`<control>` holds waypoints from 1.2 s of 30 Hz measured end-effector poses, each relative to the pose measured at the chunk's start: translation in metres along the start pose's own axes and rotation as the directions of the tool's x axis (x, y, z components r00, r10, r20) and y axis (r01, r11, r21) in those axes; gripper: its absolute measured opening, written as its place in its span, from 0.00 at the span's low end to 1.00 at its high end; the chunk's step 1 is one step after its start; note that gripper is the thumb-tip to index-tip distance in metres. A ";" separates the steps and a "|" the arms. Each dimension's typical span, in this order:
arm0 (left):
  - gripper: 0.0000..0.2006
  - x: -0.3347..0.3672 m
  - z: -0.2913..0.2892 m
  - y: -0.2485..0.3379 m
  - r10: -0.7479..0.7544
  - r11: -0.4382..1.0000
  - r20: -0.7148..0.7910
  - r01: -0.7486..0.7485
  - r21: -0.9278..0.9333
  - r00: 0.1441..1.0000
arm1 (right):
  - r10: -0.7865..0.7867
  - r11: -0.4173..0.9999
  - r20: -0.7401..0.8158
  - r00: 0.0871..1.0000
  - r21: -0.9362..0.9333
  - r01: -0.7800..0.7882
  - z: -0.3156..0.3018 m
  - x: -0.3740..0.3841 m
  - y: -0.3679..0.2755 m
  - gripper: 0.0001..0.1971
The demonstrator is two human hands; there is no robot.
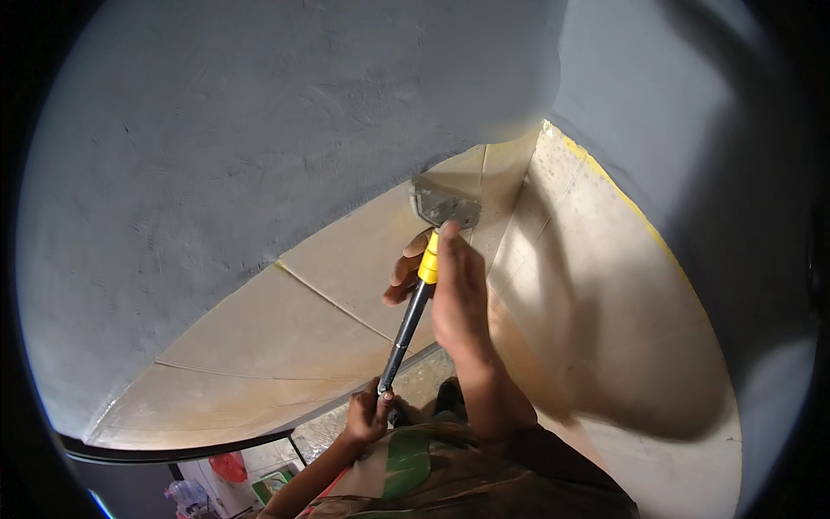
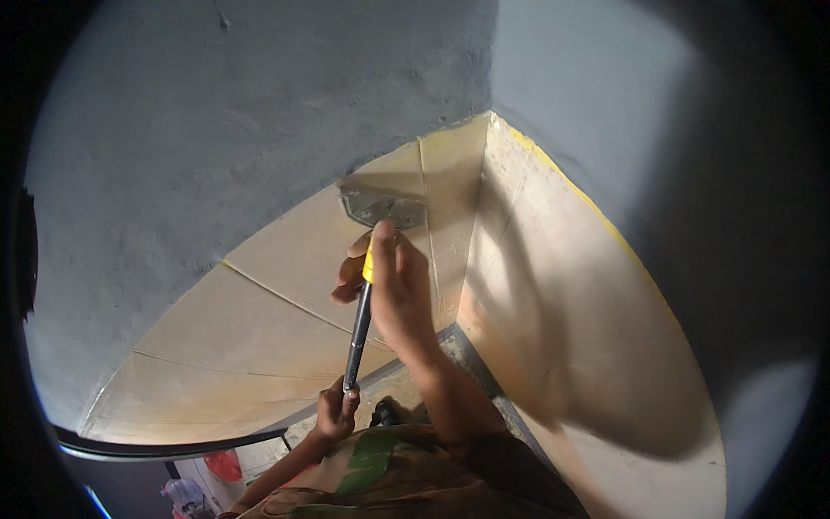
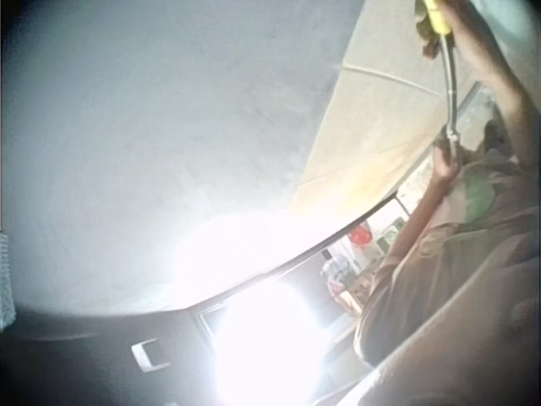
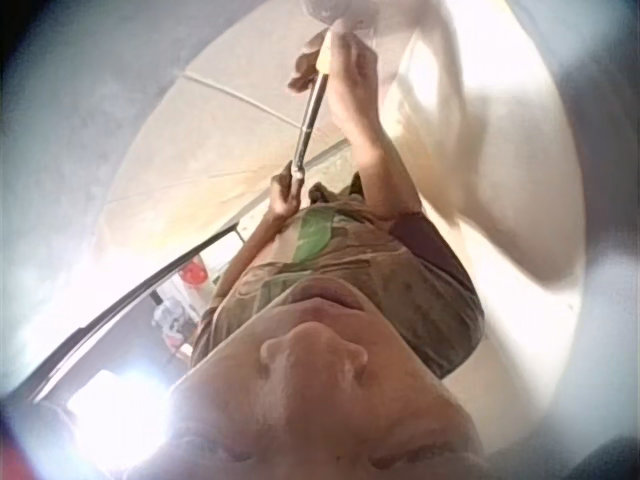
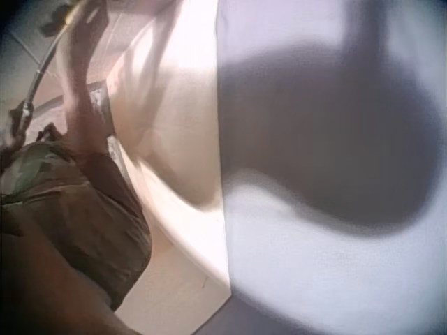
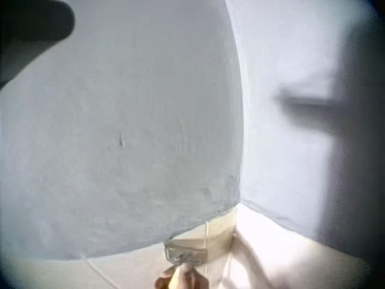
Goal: The person uses a scraper to remove residue from tiled walls in a bathroom corner. They scrape the grout lines and the intersection between the tiles and the wall, occasionally wiping away debris with their hand.
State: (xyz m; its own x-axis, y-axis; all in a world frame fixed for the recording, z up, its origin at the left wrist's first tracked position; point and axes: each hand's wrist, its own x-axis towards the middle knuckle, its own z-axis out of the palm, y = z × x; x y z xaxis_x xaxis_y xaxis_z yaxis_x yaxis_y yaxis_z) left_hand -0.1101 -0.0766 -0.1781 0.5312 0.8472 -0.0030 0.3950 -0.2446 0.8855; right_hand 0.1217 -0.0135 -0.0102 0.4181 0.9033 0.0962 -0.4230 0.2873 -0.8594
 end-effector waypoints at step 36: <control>0.13 0.170 0.005 0.213 0.182 0.785 -0.486 -0.424 -0.452 0.855 | -0.188 0.423 0.197 0.962 -0.868 0.260 -0.038 0.013 -0.050 0.16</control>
State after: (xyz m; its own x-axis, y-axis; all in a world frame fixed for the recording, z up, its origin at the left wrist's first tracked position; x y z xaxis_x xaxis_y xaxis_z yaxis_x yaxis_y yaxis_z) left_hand 0.0680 0.0130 0.0076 0.1621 0.9089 0.3842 -0.2542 -0.3378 0.9063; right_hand 0.1784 -0.0280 0.0151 0.3234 0.8779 0.3531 0.6278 0.0801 -0.7743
